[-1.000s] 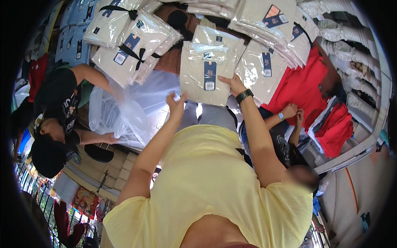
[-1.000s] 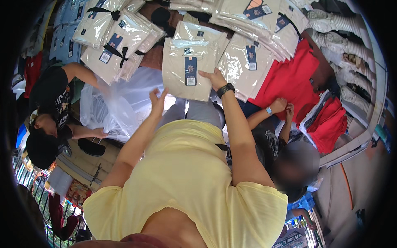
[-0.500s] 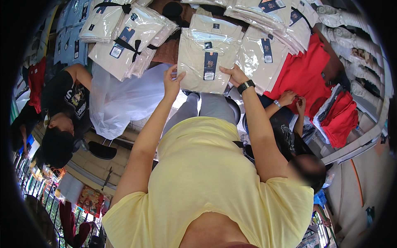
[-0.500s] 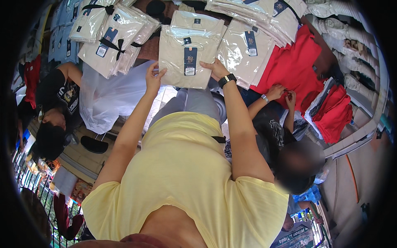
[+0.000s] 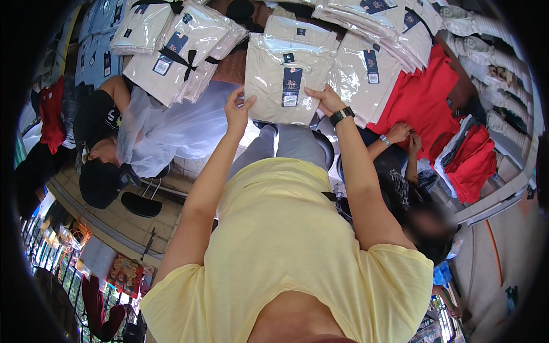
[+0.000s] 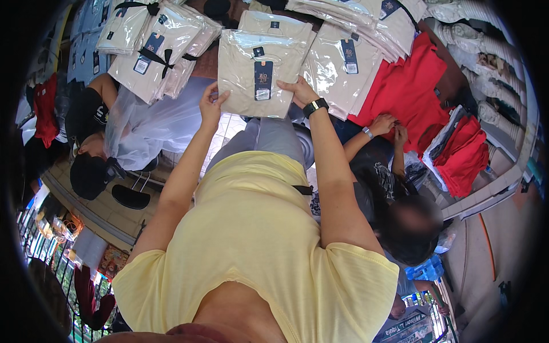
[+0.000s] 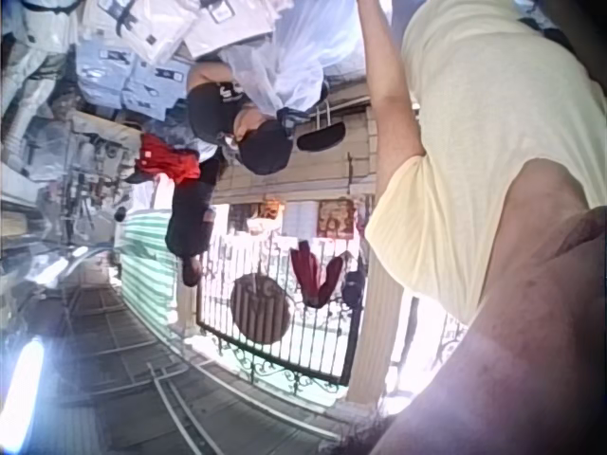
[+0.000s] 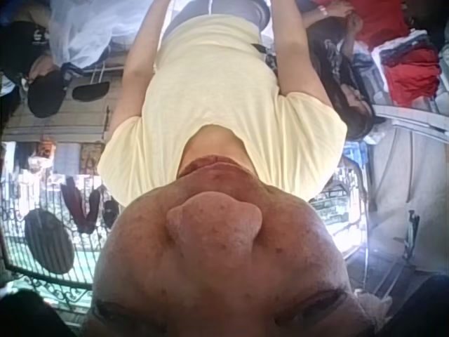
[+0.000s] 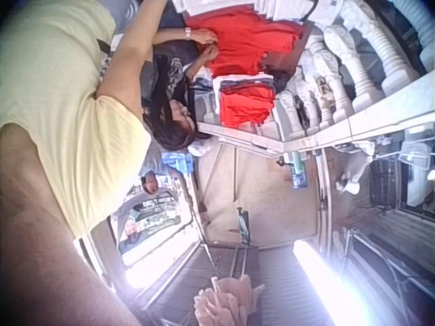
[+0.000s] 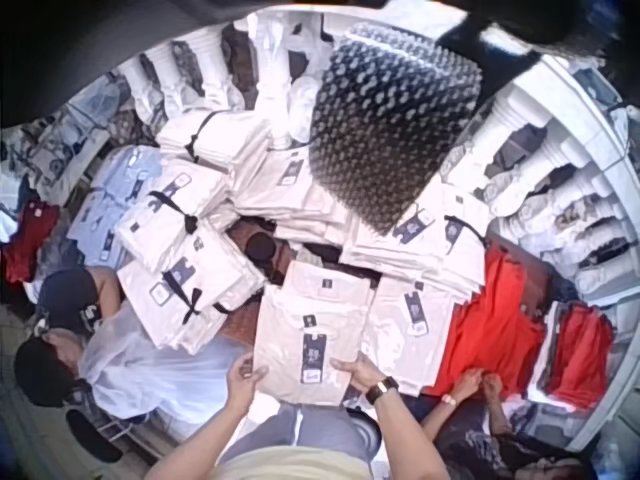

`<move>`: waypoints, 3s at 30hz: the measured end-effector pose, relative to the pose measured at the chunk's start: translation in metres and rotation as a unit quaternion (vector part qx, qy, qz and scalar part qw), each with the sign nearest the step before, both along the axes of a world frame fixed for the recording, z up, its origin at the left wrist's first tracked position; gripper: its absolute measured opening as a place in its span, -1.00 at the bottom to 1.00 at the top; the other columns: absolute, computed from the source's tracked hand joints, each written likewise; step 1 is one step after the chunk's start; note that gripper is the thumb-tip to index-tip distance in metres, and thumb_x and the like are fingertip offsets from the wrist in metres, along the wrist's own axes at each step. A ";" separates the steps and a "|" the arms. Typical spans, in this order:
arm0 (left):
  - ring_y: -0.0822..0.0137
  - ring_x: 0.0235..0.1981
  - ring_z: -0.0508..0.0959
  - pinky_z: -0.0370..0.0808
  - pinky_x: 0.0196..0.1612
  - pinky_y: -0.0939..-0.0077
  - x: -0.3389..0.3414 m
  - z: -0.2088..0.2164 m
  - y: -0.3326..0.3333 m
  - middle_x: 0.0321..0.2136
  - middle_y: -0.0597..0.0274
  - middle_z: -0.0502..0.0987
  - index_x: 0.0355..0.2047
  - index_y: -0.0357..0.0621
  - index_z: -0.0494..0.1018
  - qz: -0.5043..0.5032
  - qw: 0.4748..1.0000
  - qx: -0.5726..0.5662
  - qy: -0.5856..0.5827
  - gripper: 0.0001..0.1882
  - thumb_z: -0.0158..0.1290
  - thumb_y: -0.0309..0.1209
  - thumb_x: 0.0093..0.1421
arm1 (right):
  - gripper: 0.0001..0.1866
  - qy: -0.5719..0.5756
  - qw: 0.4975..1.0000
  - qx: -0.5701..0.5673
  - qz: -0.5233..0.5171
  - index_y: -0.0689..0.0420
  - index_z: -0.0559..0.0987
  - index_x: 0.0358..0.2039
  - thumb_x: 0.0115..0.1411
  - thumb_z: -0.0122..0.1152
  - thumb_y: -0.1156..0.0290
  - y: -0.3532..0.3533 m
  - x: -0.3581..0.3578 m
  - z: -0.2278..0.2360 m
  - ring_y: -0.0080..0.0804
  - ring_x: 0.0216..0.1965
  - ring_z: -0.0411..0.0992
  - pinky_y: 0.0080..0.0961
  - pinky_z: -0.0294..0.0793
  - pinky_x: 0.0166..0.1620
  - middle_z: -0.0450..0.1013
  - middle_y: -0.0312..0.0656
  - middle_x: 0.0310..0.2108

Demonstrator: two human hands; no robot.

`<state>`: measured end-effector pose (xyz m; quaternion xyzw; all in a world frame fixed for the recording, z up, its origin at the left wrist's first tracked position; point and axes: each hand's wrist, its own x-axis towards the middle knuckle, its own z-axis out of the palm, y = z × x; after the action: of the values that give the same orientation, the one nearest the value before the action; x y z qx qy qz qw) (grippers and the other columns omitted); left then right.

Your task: The person sorts and stacks several plastic-packaged shirts on a table, occasionally tying a black ribbon around a package and moving them between different piles.

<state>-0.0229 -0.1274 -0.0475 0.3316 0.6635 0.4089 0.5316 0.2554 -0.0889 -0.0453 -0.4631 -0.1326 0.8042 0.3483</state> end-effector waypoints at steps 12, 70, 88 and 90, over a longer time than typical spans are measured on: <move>0.49 -0.37 0.45 0.43 -0.27 0.60 -0.005 0.008 0.002 -0.30 0.28 0.47 -0.13 -0.18 0.45 -0.013 0.999 -0.010 -0.030 -0.59 0.26 -0.50 -0.02 | -0.50 -0.009 1.000 0.007 -0.015 0.27 0.36 0.04 0.06 0.27 0.58 -0.005 -0.005 0.006 -0.34 -0.05 0.43 -0.37 0.42 0.05 0.43 -0.09 -0.04; 0.21 0.14 0.31 0.34 0.11 0.34 0.023 0.123 0.041 0.15 0.01 0.23 0.29 -0.17 -0.13 -0.155 0.886 -0.271 -0.344 -0.04 0.24 -0.33 0.02 | -0.53 0.085 0.991 -0.096 -0.039 0.26 0.32 0.10 0.20 0.11 0.38 -0.060 0.011 0.066 -0.27 -0.12 0.50 -0.33 0.53 -0.07 0.45 -0.06 -0.06; 0.19 0.12 0.34 0.34 0.12 0.36 0.035 0.091 0.046 0.11 -0.03 0.28 0.28 -0.21 -0.10 -0.172 0.938 -0.201 -0.225 0.10 0.36 -0.52 -0.20 | -0.34 -0.055 0.997 -0.044 0.009 0.27 0.30 0.09 -0.04 0.37 0.55 -0.002 0.017 0.080 -0.36 -0.10 0.45 -0.42 0.50 -0.06 0.42 -0.10 -0.06; 0.17 0.10 0.36 0.37 0.09 0.36 0.036 0.085 0.047 0.10 -0.03 0.30 0.28 -0.20 -0.08 -0.174 0.936 -0.212 -0.220 0.07 0.34 -0.53 -0.18 | -0.33 -0.041 0.996 -0.070 0.036 0.27 0.29 0.09 -0.04 0.38 0.55 0.006 0.022 0.073 -0.36 -0.09 0.45 -0.44 0.49 -0.05 0.42 -0.11 -0.05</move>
<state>0.0128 -0.0800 0.0371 0.2230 0.5330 0.2225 0.7853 0.2771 -0.0830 0.0278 -0.5137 -0.1063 0.8040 0.2802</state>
